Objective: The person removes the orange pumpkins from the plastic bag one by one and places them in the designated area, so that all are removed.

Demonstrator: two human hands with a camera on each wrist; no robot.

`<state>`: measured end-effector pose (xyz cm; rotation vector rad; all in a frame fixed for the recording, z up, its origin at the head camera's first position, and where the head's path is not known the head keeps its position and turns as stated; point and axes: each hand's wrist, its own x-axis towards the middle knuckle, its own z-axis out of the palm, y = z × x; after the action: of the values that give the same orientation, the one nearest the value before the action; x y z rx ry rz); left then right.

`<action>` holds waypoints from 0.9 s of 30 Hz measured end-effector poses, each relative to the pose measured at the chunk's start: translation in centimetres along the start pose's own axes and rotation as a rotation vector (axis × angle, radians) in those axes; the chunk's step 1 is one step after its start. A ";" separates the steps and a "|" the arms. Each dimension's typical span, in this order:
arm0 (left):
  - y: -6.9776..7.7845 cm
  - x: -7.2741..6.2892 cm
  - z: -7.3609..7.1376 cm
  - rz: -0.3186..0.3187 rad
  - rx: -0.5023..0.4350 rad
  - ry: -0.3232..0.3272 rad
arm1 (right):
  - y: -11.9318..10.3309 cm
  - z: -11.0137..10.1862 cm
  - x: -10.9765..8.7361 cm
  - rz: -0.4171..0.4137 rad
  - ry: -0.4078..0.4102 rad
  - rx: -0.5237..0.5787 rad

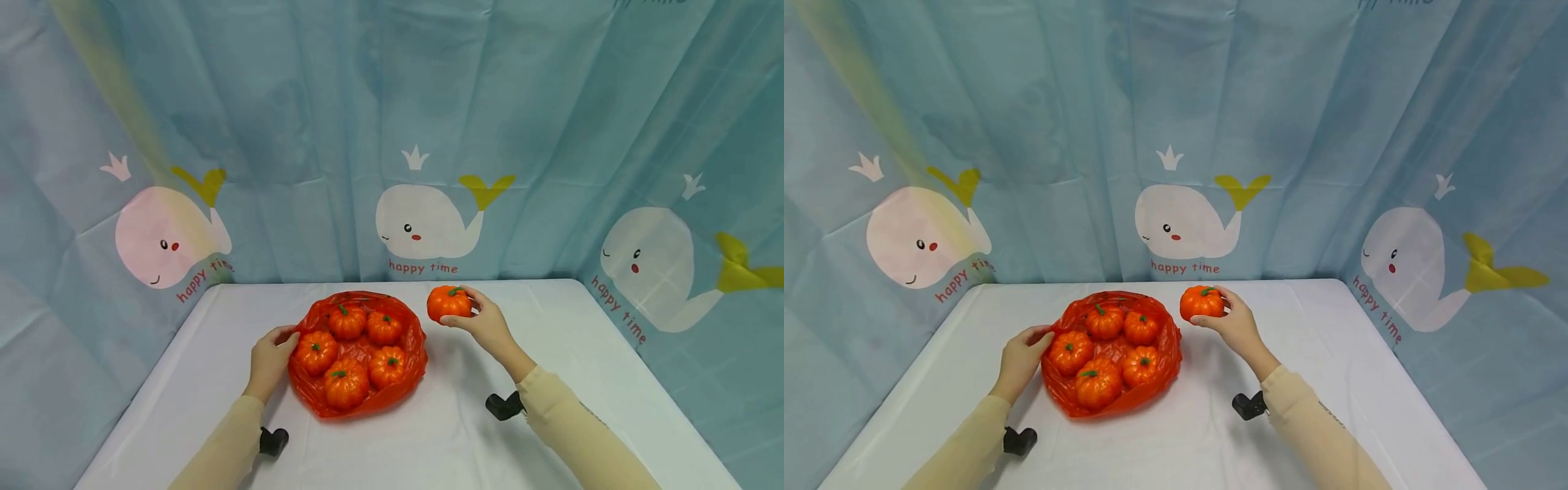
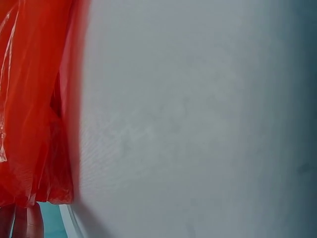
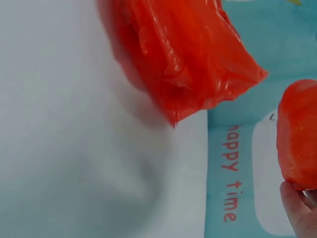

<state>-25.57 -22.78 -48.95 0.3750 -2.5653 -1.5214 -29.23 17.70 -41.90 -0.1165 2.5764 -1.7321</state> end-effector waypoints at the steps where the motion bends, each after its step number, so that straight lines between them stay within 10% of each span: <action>1: 0.0 0.0 0.0 0.002 0.001 0.003 | 0.1 -0.1 0.0 0.002 0.002 0.001; 27: 0.0 -0.1 0.1 -0.002 0.016 0.006 | 2.9 -1.3 0.9 0.076 0.049 -0.041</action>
<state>-25.48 -22.65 -48.98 0.3836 -2.5746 -1.4995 -30.32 19.95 -44.08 0.0229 2.6143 -1.6777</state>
